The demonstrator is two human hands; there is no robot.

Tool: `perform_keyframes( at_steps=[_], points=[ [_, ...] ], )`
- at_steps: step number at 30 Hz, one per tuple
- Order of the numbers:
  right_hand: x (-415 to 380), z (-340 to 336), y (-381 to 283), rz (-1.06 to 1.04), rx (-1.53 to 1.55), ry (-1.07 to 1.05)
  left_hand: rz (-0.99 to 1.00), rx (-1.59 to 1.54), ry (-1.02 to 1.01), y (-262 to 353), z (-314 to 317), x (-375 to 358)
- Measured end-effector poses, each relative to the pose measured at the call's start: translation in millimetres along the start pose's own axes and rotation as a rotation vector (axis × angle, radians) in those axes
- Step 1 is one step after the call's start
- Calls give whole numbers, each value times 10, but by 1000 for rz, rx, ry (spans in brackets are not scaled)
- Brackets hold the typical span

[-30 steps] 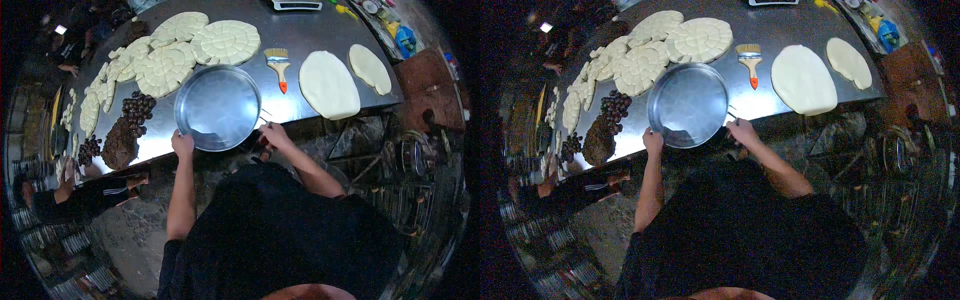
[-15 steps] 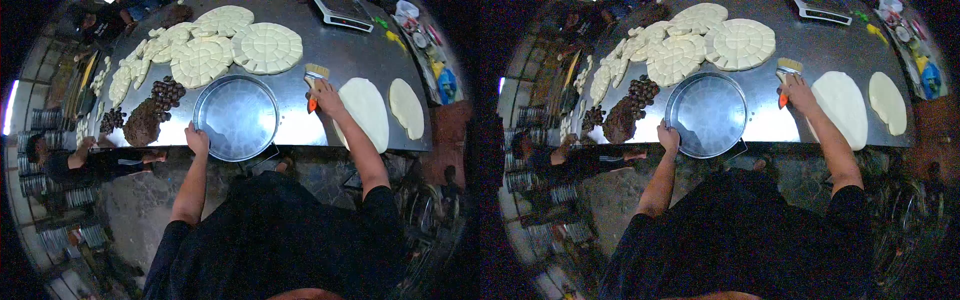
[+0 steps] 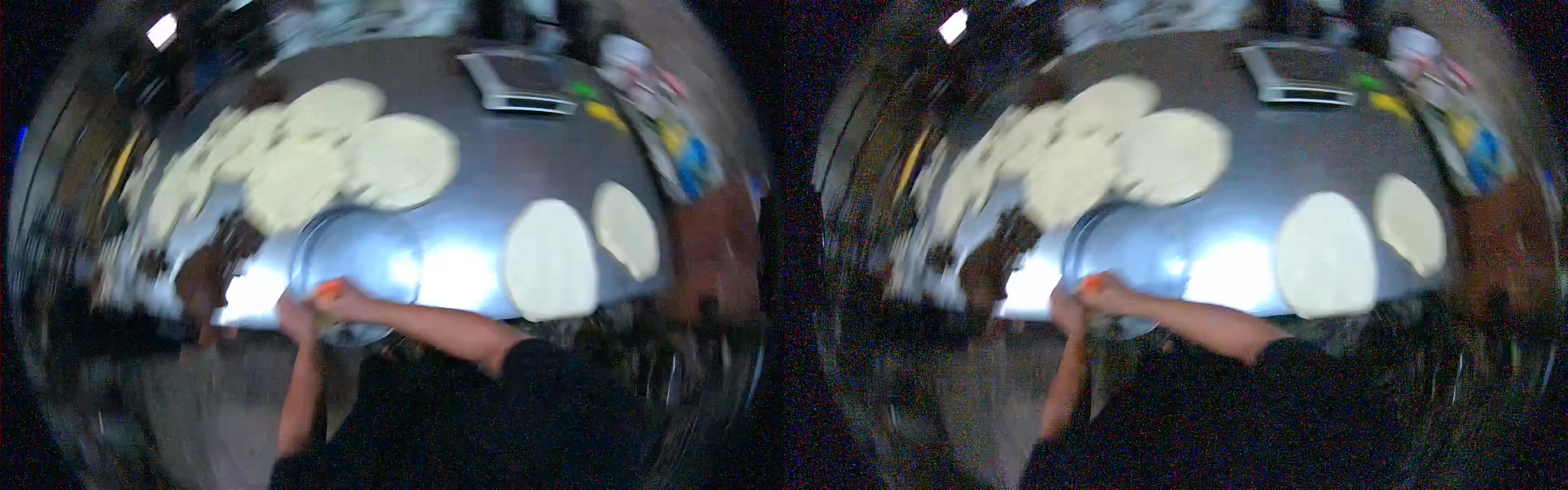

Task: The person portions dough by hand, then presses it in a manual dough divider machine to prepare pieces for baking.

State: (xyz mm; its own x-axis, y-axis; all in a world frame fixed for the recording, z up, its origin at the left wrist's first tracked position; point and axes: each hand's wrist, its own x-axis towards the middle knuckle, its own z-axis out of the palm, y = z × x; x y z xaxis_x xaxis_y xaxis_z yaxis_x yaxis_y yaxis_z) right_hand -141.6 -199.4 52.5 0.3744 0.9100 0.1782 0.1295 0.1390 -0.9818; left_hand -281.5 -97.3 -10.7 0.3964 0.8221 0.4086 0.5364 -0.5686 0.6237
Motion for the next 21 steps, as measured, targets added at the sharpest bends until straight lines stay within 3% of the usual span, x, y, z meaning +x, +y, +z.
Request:
perform_keyframes(
  at_steps=[1, 2, 3, 4, 5, 6, 7, 8, 9, 10, 11, 13, 15, 17, 19, 21],
  points=[
    [277, -121, -298, 147, -218, -159, -165, -85, 7, 0, 54, 31],
    [445, -11, -145, 31, -368, 38, -335, -177, 30, 20, 88, 49],
    [518, 21, -125, 85, -258, 57, -498, -265, 67, 44, 90, 50],
    [735, -43, -122, 106, -153, 23, -408, -166, 88, 226, 15, 20],
    [837, -115, -107, 209, 27, 56, -424, -174, 100, -25, 146, 8],
    [1006, -246, 69, 4, -299, 119, -321, -73, 87, -70, 133, -16],
    [973, -492, -81, 245, 36, 27, -413, -110, 116, 137, 82, 0],
    [1019, -664, -83, 61, -428, 155, -470, -204, 143, 222, 63, 7],
    [921, -975, -156, 63, -362, 12, -555, -85, 118, 503, -70, 81],
    [804, -1152, -91, 33, -658, 86, -433, -28, 189, 322, 42, 64],
    [549, -1205, -442, 200, -840, 107, -441, -33, 195, 336, 56, 71],
    [54, -1319, -326, 92, -983, 170, -448, -23, 160, 454, -31, 107],
    [-490, -1130, -363, 70, -984, 136, -409, -12, 167, 355, 8, 85],
    [-836, -642, -577, 130, -540, 139, -426, -11, 151, 380, -23, 91],
    [-834, -217, -469, 322, -355, 112, -493, -84, 151, 435, -36, 114],
    [-624, 67, -404, 334, -216, 74, -480, -106, 151, 383, -4, 74]
  ],
)
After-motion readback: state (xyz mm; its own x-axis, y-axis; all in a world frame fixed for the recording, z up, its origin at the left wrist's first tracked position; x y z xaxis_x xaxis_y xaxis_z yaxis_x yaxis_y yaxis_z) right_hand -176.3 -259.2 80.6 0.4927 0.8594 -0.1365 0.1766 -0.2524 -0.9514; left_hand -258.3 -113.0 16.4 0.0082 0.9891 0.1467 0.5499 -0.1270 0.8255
